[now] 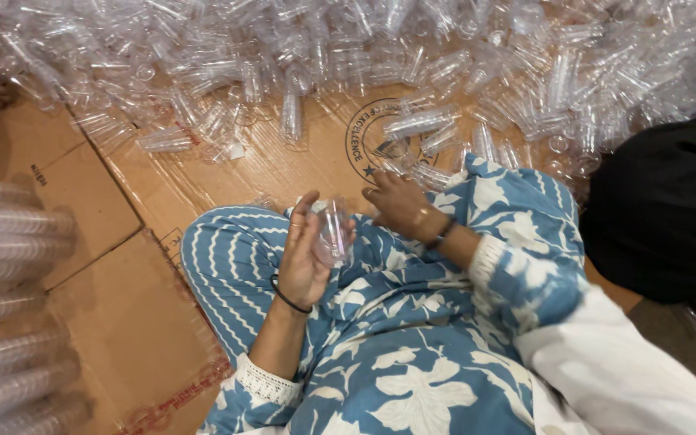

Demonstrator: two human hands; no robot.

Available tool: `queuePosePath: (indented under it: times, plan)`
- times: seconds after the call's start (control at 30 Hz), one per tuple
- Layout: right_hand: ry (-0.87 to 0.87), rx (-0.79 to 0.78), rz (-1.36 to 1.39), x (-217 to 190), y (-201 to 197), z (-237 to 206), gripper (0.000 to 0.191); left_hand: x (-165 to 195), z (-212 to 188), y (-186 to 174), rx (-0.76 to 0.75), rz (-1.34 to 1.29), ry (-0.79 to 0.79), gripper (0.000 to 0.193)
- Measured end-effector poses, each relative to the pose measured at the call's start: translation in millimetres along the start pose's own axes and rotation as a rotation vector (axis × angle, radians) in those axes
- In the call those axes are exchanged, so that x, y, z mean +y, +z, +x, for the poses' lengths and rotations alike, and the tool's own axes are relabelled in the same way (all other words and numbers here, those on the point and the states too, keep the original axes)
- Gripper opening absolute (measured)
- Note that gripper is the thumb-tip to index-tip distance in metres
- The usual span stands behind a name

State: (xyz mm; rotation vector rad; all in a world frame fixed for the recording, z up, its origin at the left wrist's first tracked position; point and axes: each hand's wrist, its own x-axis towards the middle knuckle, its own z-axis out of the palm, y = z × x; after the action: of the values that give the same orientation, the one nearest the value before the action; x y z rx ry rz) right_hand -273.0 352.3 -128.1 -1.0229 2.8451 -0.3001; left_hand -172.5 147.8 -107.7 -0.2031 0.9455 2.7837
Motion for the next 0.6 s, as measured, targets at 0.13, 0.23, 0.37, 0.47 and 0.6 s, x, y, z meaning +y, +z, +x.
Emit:
queuePosePath:
  times: [0.13, 0.23, 0.37, 0.47, 0.6]
  plan:
    - [0.015, 0.243, 1.211, -17.7, -3.9, -29.7, 0.049, -17.0, 5.0, -7.5, -0.026, 0.262, 0.251, 0.033]
    - [-0.002, 0.222, 1.679, -45.0, 1.9, -46.6, 0.053, -31.2, 11.9, -2.6, -0.107, 0.441, 0.359, 0.027]
    - [0.155, 0.176, 1.713, -54.1, 1.6, -65.3, 0.057, -15.2, 24.0, 9.9, -0.041, 0.261, 0.422, 0.025]
    - [0.262, 0.006, 1.828, -46.3, -3.9, -91.7, 0.058, 18.2, 20.2, 10.2, -0.13, -0.003, 0.313, 0.035]
    - [0.432, 0.093, 1.848, -26.2, -6.5, -110.7, 0.059, 35.2, 11.9, 1.1, 0.025, -0.156, 0.044, 0.045]
